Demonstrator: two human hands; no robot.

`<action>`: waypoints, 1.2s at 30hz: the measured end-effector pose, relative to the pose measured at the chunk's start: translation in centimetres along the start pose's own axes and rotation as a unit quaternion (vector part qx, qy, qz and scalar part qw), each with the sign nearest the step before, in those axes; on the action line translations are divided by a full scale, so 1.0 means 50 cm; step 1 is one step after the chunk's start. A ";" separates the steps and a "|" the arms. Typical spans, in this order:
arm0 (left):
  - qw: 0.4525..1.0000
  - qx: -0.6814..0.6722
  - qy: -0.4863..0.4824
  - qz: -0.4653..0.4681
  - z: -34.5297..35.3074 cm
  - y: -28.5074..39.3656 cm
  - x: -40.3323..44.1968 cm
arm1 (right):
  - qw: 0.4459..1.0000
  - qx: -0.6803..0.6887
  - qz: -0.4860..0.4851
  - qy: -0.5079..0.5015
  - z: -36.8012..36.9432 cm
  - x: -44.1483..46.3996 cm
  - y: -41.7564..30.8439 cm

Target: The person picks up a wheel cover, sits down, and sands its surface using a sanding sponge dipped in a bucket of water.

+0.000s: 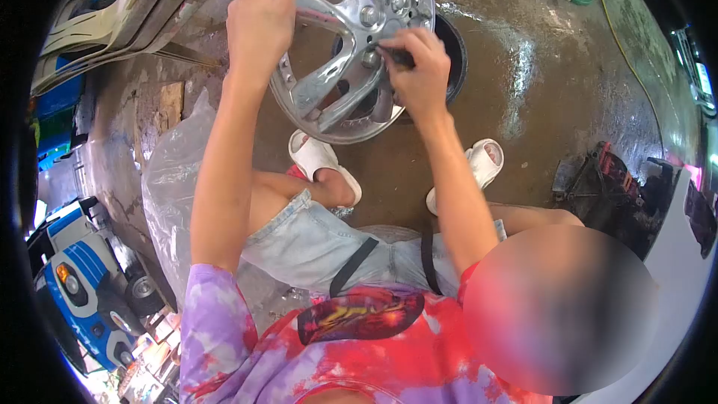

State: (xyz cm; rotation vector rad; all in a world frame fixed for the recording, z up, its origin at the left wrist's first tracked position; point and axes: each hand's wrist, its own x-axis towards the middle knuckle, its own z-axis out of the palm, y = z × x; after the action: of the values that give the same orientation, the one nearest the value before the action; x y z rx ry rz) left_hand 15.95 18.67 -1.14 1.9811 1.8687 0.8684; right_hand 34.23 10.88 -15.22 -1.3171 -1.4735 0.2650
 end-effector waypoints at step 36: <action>0.998 -0.041 0.049 0.028 0.010 -0.005 0.000 | 0.871 0.193 0.445 -0.078 -0.023 -0.024 -0.067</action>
State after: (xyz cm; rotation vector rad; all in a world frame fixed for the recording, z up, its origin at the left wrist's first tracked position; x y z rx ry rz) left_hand 16.03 18.78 -1.69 1.9833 1.8054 1.0583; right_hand 32.99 8.17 -12.98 -1.5735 -0.7668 1.2230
